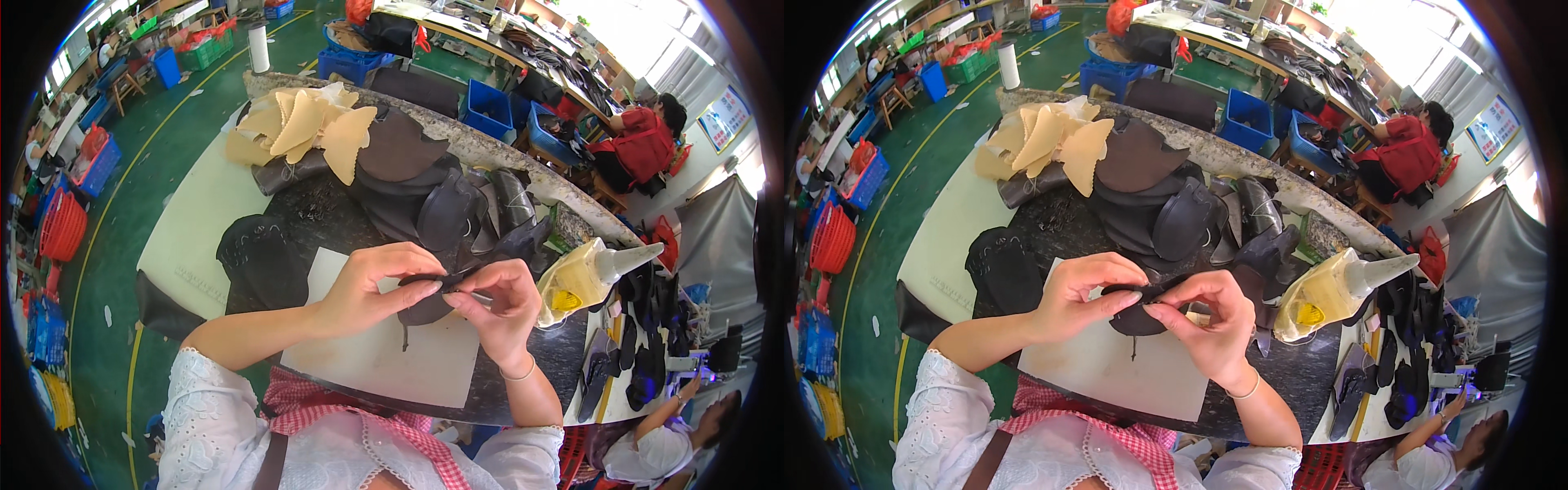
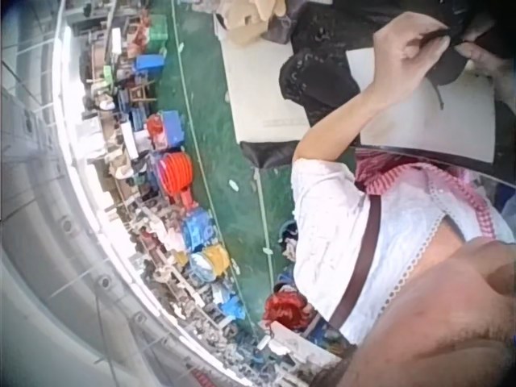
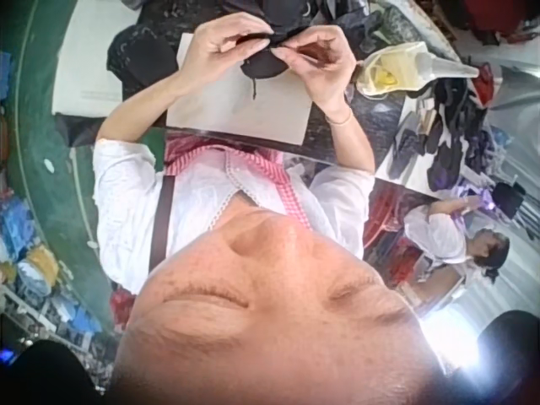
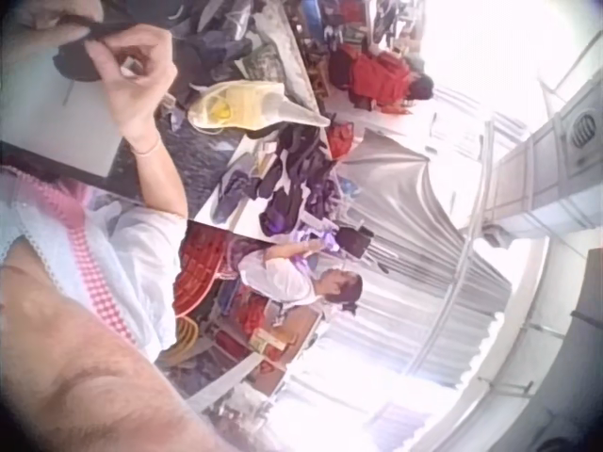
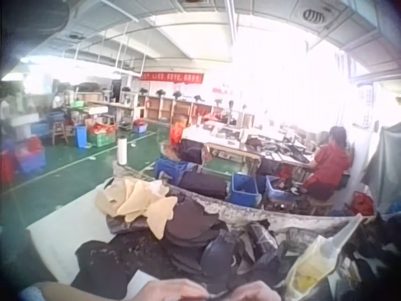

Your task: The person unpacks metal fasteners onto a workbench, folds the edges of leather shoe parts, and attaches the fasteners to the leather parts by hand.

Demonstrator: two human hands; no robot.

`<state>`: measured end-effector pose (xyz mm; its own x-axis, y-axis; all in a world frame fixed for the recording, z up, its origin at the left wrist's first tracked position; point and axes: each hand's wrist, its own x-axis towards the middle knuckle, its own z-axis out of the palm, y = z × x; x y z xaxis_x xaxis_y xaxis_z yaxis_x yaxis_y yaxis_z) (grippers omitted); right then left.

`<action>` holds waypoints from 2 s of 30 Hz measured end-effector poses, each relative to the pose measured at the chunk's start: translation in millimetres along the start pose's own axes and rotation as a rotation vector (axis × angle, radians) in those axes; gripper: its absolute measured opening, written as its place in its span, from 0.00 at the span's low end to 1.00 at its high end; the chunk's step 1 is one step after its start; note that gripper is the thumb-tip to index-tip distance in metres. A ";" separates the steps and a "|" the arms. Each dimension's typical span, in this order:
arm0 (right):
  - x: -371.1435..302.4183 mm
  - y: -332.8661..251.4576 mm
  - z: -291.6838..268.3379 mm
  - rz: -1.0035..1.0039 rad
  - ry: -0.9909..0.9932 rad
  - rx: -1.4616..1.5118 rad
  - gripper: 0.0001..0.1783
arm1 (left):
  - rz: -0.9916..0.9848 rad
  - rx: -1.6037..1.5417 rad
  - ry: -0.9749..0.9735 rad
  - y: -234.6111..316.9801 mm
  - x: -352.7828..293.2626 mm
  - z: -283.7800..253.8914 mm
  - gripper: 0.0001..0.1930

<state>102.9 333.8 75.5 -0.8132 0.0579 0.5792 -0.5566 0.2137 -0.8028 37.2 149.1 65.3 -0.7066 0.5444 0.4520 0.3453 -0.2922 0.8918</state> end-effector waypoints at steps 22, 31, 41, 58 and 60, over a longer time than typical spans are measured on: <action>-2.1 23.5 38.5 0.458 -0.582 0.396 0.20 | 0.582 0.677 -0.074 -15.7 -54.3 -38.9 0.17; 29.8 47.5 97.6 0.159 -0.593 0.553 0.21 | 0.390 0.533 0.136 -10.7 -80.6 -81.2 0.12; 106.7 153.2 140.8 -0.160 -0.747 -0.692 0.12 | -0.068 1.115 0.458 -3.6 -93.6 -164.0 0.15; 31.8 45.5 80.0 0.328 -0.251 0.174 0.14 | -0.083 0.211 0.194 -16.7 -39.0 -69.1 0.10; 23.8 48.9 60.1 0.225 -0.275 0.067 0.13 | -0.304 0.006 0.165 -9.9 -33.1 -53.7 0.09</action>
<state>46.0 287.0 41.5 -0.9271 -0.1705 0.3339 -0.3605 0.1610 -0.9188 24.0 91.8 40.5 -0.8677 0.4715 0.1573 0.1072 -0.1316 0.9855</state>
